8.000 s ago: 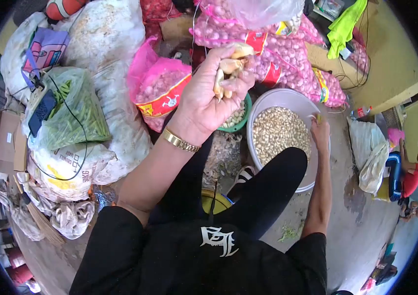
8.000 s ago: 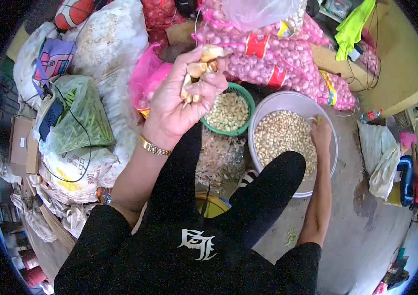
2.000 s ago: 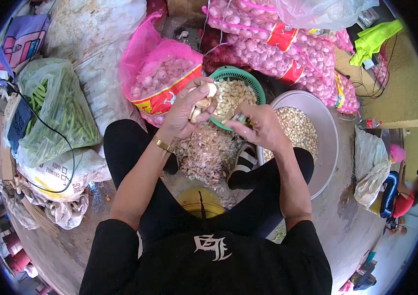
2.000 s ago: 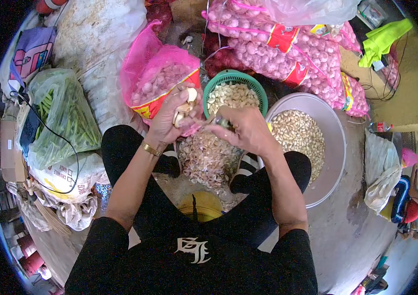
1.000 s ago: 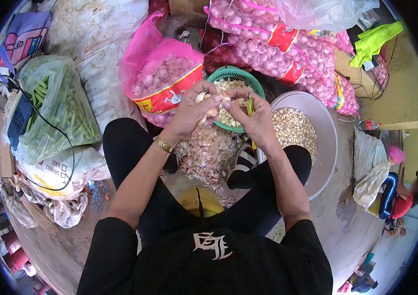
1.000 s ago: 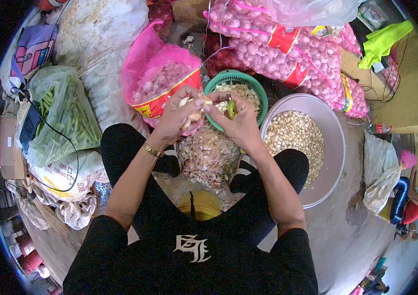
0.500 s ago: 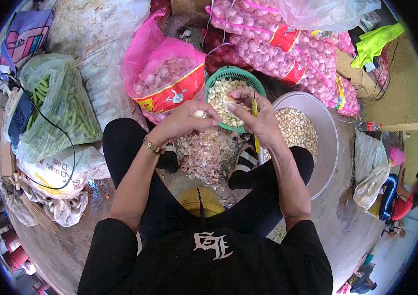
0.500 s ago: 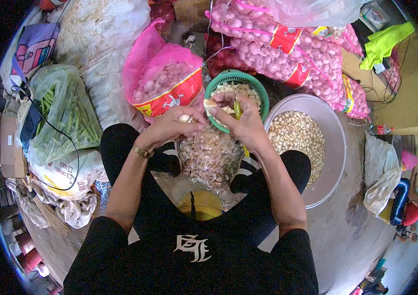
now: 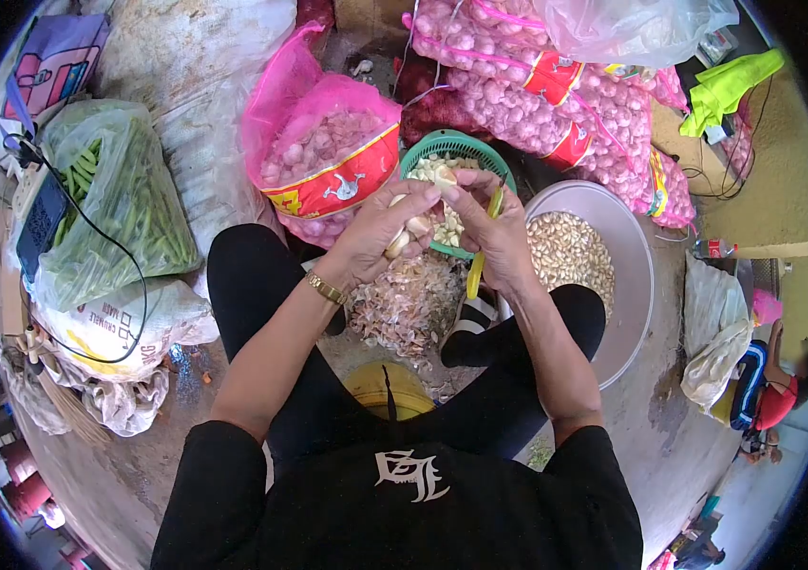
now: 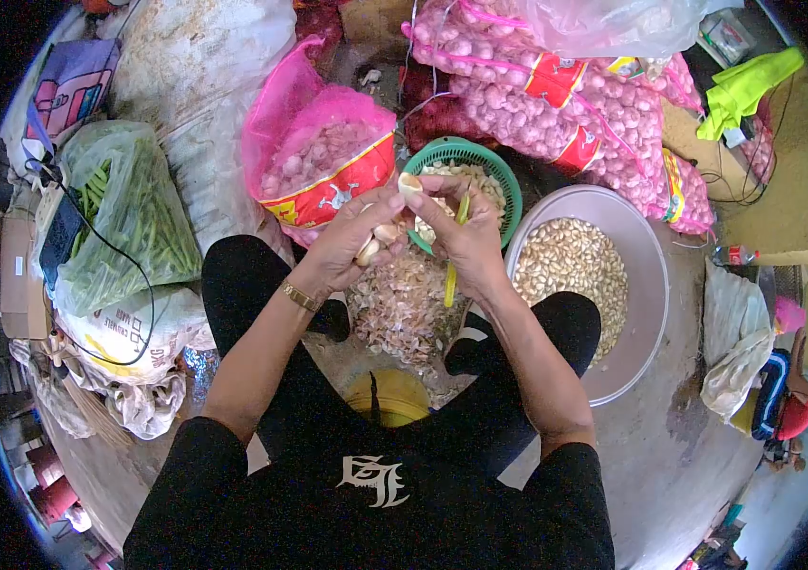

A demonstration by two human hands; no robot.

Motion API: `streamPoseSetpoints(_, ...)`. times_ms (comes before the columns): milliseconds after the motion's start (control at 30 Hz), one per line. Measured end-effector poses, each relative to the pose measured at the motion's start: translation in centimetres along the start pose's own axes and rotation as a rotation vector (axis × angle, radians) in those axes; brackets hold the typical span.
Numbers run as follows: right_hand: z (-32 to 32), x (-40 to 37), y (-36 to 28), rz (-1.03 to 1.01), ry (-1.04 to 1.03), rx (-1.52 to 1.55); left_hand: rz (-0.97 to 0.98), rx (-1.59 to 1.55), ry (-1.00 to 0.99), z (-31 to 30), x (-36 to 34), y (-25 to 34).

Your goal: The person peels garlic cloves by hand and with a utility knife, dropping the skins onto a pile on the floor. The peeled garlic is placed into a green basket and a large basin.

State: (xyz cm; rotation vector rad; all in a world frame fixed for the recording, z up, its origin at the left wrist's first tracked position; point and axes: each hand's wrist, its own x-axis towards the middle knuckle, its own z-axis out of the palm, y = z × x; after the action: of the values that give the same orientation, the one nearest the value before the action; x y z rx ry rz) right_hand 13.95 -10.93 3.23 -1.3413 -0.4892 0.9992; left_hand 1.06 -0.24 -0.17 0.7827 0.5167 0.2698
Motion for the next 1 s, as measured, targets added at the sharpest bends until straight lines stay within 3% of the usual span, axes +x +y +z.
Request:
streamPoseSetpoints(233, -1.0, 0.9, -0.9, -0.284, -0.148, -0.213, -0.08, 0.015, -0.094, -0.4, -0.1, 1.4)
streamPoseSetpoints(333, -1.5, 1.2, -1.2, -0.154, -0.277, -0.315, -0.083, -0.009, -0.151, -0.8, 0.2, 0.9)
streamPoseSetpoints(600, -2.1, 1.9, 1.0, -0.06, -0.051, -0.142, 0.089, 0.117, -0.009, 0.4, 0.9, 0.0)
streamPoseSetpoints(1000, -2.8, 1.8, 1.6, 0.106, -0.055, 0.04, 0.262, 0.191, -0.004, 0.0, 2.5, -1.2)
